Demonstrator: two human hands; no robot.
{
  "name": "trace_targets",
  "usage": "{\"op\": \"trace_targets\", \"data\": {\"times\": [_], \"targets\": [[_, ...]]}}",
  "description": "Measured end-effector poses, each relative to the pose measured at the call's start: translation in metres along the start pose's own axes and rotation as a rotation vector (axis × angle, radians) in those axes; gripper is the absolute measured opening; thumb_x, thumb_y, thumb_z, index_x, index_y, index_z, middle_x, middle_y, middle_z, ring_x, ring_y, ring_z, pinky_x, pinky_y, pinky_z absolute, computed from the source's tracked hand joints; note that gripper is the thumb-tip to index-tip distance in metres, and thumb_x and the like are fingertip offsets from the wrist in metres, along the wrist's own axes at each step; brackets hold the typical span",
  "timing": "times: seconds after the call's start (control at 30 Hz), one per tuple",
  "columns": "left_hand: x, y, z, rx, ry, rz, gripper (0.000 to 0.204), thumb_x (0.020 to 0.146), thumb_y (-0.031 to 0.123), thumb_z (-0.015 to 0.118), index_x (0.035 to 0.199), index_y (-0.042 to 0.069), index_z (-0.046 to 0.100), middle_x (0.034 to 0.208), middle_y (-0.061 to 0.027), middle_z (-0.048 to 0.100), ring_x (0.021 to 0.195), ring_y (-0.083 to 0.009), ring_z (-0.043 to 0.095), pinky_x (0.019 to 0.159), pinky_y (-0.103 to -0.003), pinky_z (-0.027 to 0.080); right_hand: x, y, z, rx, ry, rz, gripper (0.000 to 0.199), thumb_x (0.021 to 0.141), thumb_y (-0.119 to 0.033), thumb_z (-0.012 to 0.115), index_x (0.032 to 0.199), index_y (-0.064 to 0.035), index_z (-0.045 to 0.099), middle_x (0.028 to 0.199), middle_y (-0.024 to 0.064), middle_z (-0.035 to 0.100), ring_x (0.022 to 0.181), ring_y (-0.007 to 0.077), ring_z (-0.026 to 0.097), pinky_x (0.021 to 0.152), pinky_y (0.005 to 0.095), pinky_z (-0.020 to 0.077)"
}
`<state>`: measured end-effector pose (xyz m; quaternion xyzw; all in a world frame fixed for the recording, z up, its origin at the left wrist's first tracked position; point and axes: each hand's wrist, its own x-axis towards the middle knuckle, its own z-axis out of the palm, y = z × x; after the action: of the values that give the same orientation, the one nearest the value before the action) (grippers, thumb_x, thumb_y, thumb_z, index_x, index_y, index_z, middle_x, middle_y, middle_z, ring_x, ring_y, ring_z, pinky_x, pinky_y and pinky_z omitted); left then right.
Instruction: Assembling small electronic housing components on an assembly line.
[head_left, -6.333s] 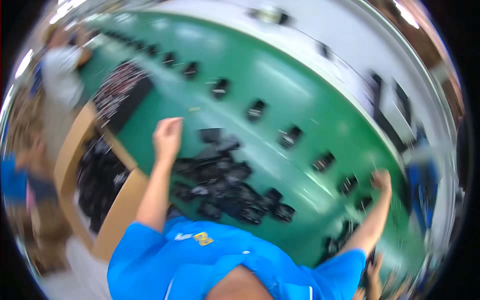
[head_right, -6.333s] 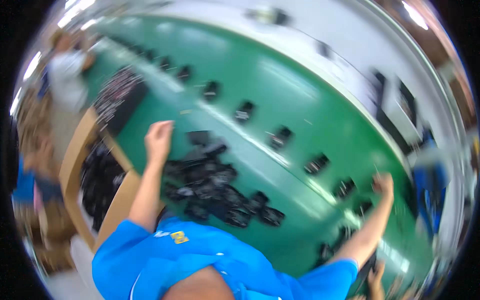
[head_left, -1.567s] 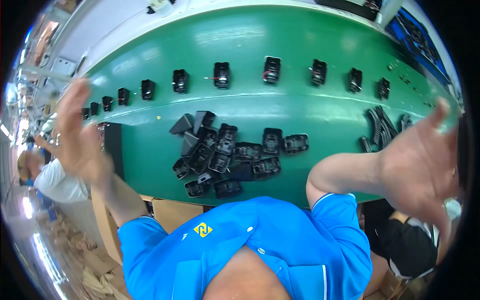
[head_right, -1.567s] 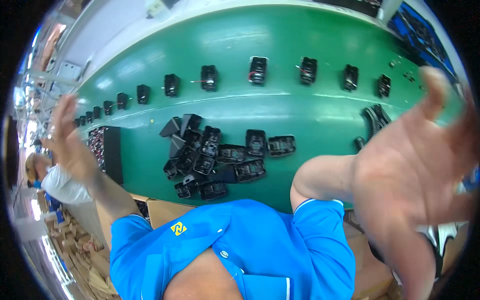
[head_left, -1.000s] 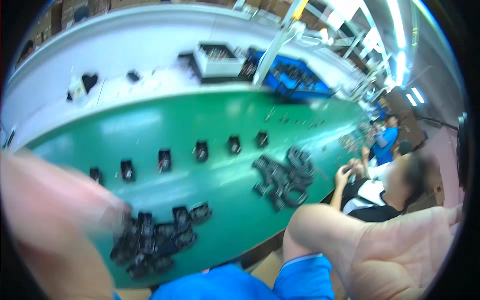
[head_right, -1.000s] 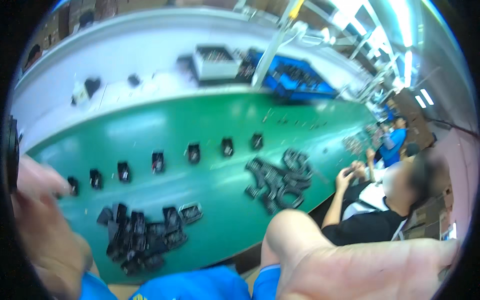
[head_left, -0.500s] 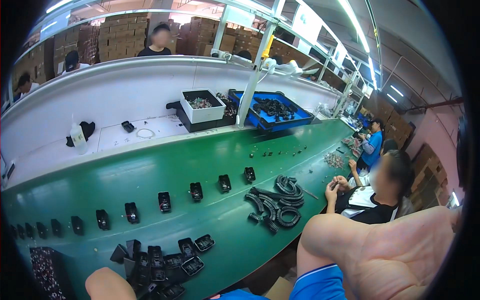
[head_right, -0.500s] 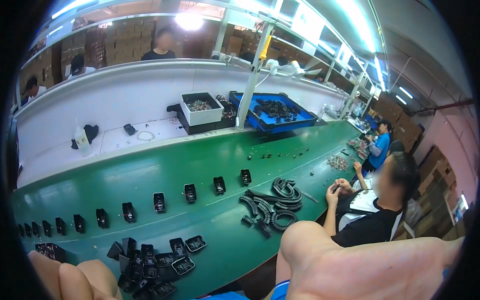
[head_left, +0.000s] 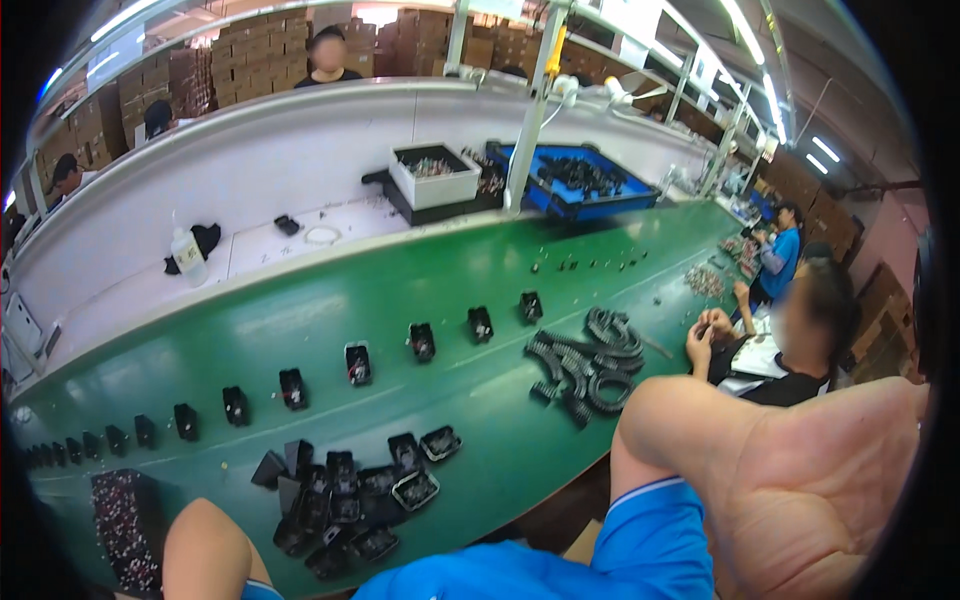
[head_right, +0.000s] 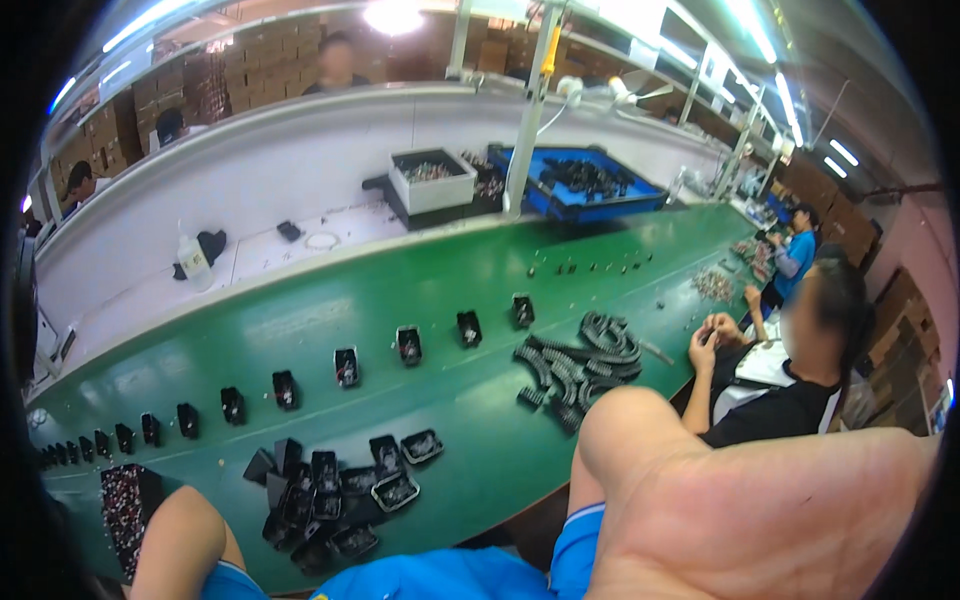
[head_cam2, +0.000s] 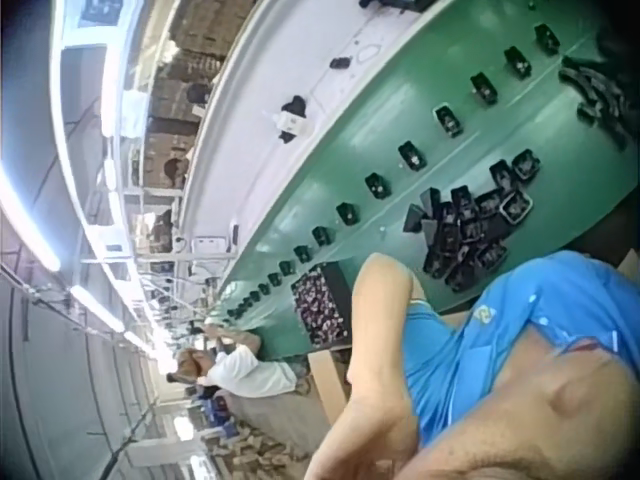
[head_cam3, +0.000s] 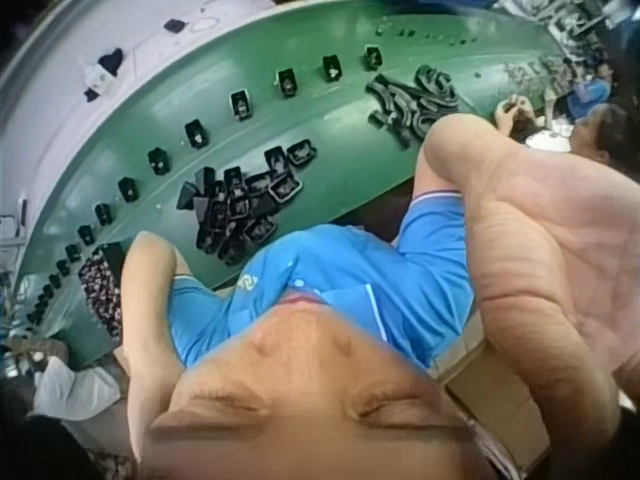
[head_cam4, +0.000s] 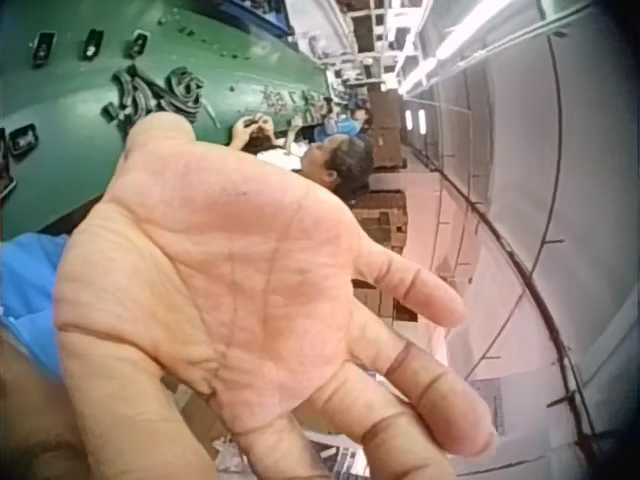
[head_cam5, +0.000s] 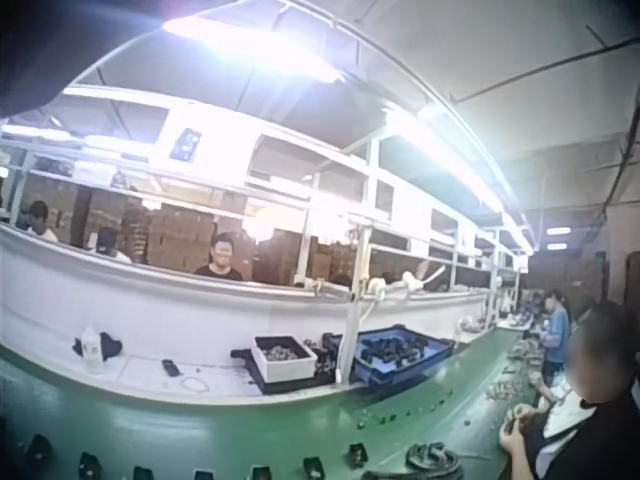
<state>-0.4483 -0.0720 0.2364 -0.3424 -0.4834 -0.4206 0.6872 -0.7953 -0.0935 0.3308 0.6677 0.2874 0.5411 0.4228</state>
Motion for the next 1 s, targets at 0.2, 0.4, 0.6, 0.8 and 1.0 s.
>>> {"op": "trace_targets", "data": {"times": [0.2,0.4,0.6,0.8,1.0], "targets": [[-0.02,0.029,-0.013,0.155,0.13,-0.158,0.005,0.092,0.002,0.06,0.091,-0.002,0.061,0.091,-0.0112,0.062,0.08,-0.0211,0.062,0.082,-0.024,0.054,-0.02,-0.043,0.0,-0.004,0.005,0.217,0.064,0.089,-0.057,0.036,0.14,-0.0192,0.037,0.142,0.0051,0.041,0.132,0.0276,0.032,0.11,0.0432,0.0306],[-0.033,0.046,-0.025,0.319,0.15,-0.212,0.005,0.092,0.003,0.06,0.093,-0.002,0.061,0.094,-0.0115,0.062,0.082,-0.0217,0.062,0.083,-0.025,0.054,-0.034,-0.055,0.005,0.024,0.04,0.286,0.059,0.09,-0.053,0.038,0.138,-0.0185,0.039,0.139,0.0048,0.043,0.129,0.0258,0.034,0.109,0.0417,0.0329],[-0.034,0.059,-0.028,0.505,0.121,-0.262,0.007,0.091,0.004,0.06,0.096,-0.001,0.061,0.097,-0.0118,0.062,0.085,-0.0223,0.062,0.084,-0.027,0.053,-0.052,-0.061,0.008,0.038,0.112,0.319,0.054,0.091,-0.049,0.04,0.135,-0.0179,0.042,0.137,0.0044,0.046,0.127,0.024,0.037,0.107,0.0402,0.0351],[-0.038,0.056,-0.042,0.636,0.103,-0.344,0.009,0.091,0.004,0.06,0.098,-0.001,0.061,0.099,-0.0121,0.062,0.087,-0.0229,0.062,0.084,-0.028,0.053,-0.06,-0.071,-0.002,0.027,0.132,0.377,0.049,0.092,-0.045,0.042,0.133,-0.0172,0.045,0.134,0.0041,0.048,0.124,0.0222,0.04,0.106,0.0387,0.0374],[-0.041,0.048,-0.058,0.739,0.062,-0.413,0.011,0.091,0.005,0.06,0.101,0.0,0.06,0.102,-0.0124,0.062,0.09,-0.0235,0.061,0.085,-0.029,0.053,-0.06,-0.081,-0.013,0.005,0.132,0.412,0.045,0.093,-0.041,0.044,0.13,-0.0166,0.047,0.132,0.0038,0.05,0.122,0.0204,0.043,0.104,0.0373,0.0396]]}}
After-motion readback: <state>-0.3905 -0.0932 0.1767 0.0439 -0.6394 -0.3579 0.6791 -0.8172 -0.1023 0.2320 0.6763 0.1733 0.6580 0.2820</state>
